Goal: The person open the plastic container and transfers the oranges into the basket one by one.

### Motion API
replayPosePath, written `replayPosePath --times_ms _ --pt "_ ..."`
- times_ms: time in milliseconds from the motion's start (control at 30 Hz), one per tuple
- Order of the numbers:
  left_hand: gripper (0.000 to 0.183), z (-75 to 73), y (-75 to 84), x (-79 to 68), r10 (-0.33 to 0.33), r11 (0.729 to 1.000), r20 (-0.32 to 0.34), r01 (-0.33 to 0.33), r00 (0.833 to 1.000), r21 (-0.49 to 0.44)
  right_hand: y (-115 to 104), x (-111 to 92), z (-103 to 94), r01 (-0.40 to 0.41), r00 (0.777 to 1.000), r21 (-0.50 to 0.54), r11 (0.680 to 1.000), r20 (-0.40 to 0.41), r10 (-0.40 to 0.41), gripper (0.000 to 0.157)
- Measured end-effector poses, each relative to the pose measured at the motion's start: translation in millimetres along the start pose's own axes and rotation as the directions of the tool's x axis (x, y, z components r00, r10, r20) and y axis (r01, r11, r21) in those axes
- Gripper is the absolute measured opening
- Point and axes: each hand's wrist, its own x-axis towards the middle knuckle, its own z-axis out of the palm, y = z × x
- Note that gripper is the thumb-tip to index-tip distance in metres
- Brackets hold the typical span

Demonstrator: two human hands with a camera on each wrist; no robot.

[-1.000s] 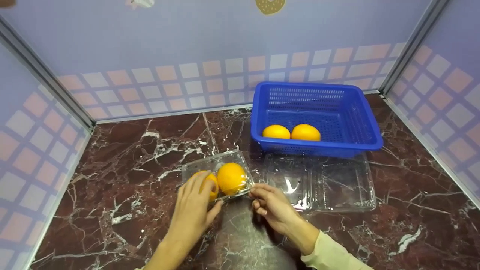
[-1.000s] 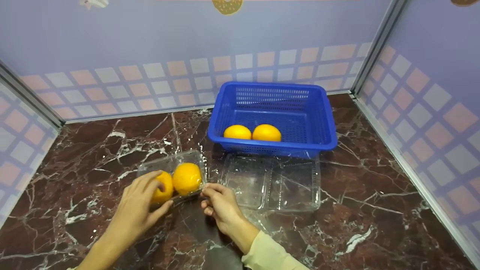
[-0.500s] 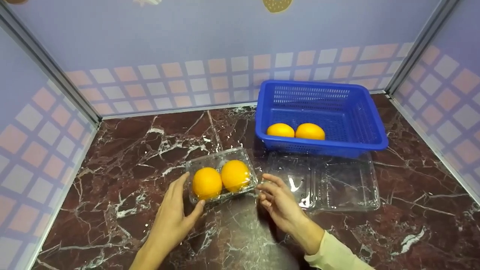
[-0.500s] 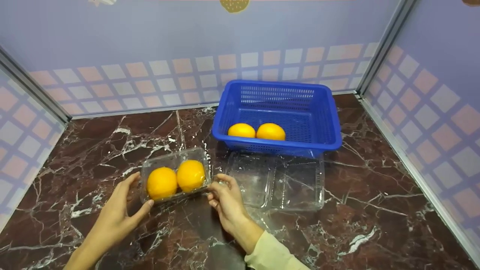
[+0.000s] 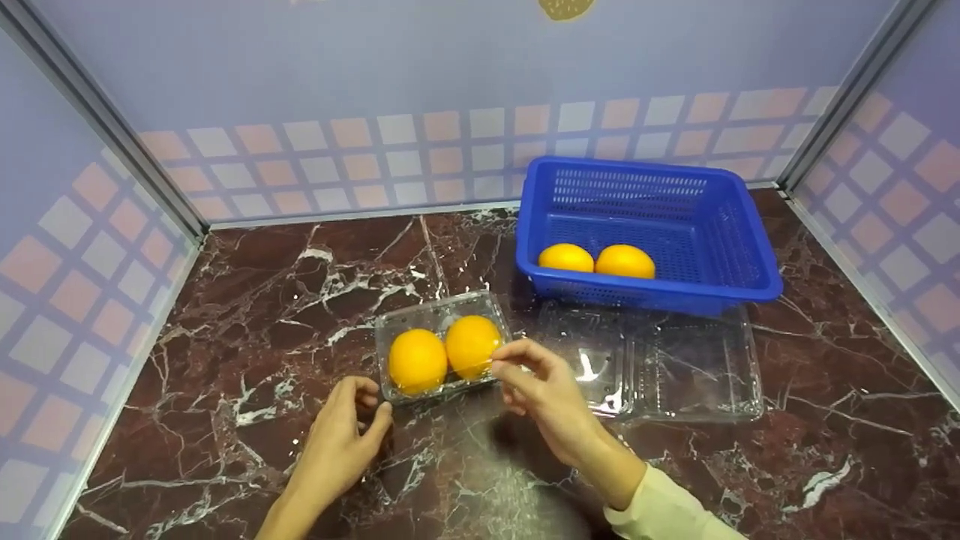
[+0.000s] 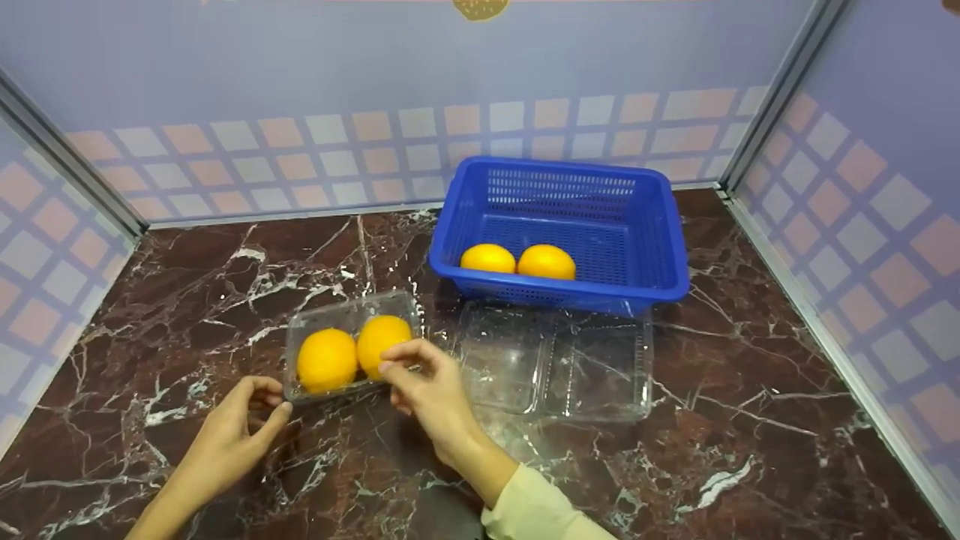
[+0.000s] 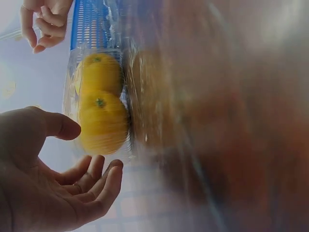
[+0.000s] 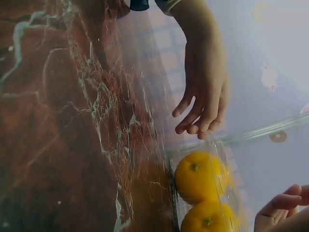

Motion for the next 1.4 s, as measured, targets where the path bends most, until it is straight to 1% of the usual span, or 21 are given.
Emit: replayPosePath --times_ms 100,167,200,233,267,300,367,433,467,533,667,700,767,800,900,1000,1033,1167,1200,1267,1400 --pt "0.019 -1.7 -1.1 -0.6 -0.036 0.998 0.045 0.038 0.998 -0.055 1.0 2.2 5.1 -0.004 0.999 -0.062 0.998 0.042 0.007 0.019" --pt "0.019 -2.4 -2.0 -0.8 -0.053 0.993 0.075 0.061 0.996 -0.099 1.3 3.0 7.2 0.029 0.998 -0.136 0.99 0.061 -0.021 0.022" --pt "0.019 -2.5 -2.8 -0.4 -0.07 0.99 0.091 0.08 0.993 -0.12 1.7 3.4 8.0 0.066 0.996 -0.188 0.98 0.071 -0.053 0.021" --pt "0.02 -2.6 -3.8 0.0 -0.082 0.985 0.106 0.097 0.991 -0.142 2.3 3.8 8.7 0.11 0.992 -0.25 0.962 0.084 -0.092 0.02" --pt "0.021 -2.7 -4.8 0.6 -0.099 0.978 0.123 0.119 0.987 -0.171 2.9 4.2 9.4 0.164 0.985 -0.324 0.932 0.103 -0.137 0.018" --pt "0.022 -2.9 -5.9 1.2 -0.114 0.969 0.14 0.141 0.983 -0.201 3.5 4.4 10.3 0.217 0.976 -0.402 0.89 0.123 -0.182 0.016" --pt "0.023 -2.9 -8.5 2.5 -0.133 0.948 0.168 0.174 0.977 -0.265 5.3 5.1 12.7 0.325 0.945 -0.549 0.77 0.169 -0.278 0.012" --pt "0.025 -2.5 -10.4 3.8 -0.142 0.923 0.192 0.2 0.971 -0.327 7.2 5.3 15.6 0.397 0.914 -0.649 0.649 0.212 -0.347 0.012" --pt "0.026 -2.1 -11.0 4.3 -0.15 0.908 0.205 0.217 0.967 -0.359 8.0 5.3 17.1 0.421 0.9 -0.683 0.597 0.231 -0.37 0.012" --pt "0.027 -1.2 -11.6 5.0 -0.172 0.877 0.229 0.255 0.958 -0.406 10.0 6.0 20.3 0.455 0.876 -0.727 0.514 0.261 -0.405 0.013" --pt "0.025 -0.2 -10.4 6.2 -0.249 0.788 0.282 0.363 0.927 -0.497 13.9 7.9 25.9 0.478 0.846 -0.802 0.358 0.311 -0.434 0.012" --pt "0.025 0.0 -10.6 6.6 -0.263 0.767 0.293 0.383 0.919 -0.515 15.1 8.7 27.0 0.481 0.84 -0.816 0.321 0.324 -0.436 0.012" --pt "0.024 0.3 -10.7 7.2 -0.278 0.727 0.314 0.413 0.908 -0.549 17.3 10.0 29.0 0.483 0.834 -0.835 0.263 0.346 -0.43 0.013" --pt "0.024 0.4 -11.1 7.3 -0.279 0.712 0.325 0.421 0.904 -0.561 18.4 10.8 29.9 0.485 0.831 -0.842 0.238 0.357 -0.427 0.014" --pt "0.027 0.6 -11.7 7.4 -0.277 0.682 0.349 0.439 0.895 -0.584 21.8 13.1 32.6 0.497 0.818 -0.848 0.184 0.387 -0.426 0.015" --pt "0.028 0.6 -11.1 6.8 -0.284 0.669 0.351 0.447 0.892 -0.594 24.4 15.1 36.4 0.508 0.806 -0.85 0.138 0.412 -0.426 0.015" --pt "0.029 0.9 -10.9 6.5 -0.291 0.666 0.348 0.45 0.891 -0.595 24.9 15.7 37.8 0.51 0.804 -0.85 0.128 0.419 -0.422 0.014" --pt "0.028 2.8 -9.5 5.4 -0.318 0.651 0.341 0.466 0.884 -0.6 24.7 18.3 43.0 0.504 0.809 -0.859 0.087 0.435 -0.397 0.011" --pt "0.028 3.5 -9.3 5.5 -0.32 0.648 0.342 0.467 0.884 -0.602 24.2 19.1 44.0 0.501 0.808 -0.863 0.069 0.438 -0.394 0.009" --pt "0.027 4.8 -8.7 6.0 -0.317 0.641 0.343 0.466 0.884 -0.609 23.2 20.9 45.4 0.495 0.803 -0.869 0.028 0.445 -0.397 0.006" --pt "0.021 6.9 -8.6 7.2 -0.31 0.633 0.346 0.464 0.886 -0.62 22.4 23.6 47.2 0.488 0.778 -0.87 -0.074 0.472 -0.415 0.003"
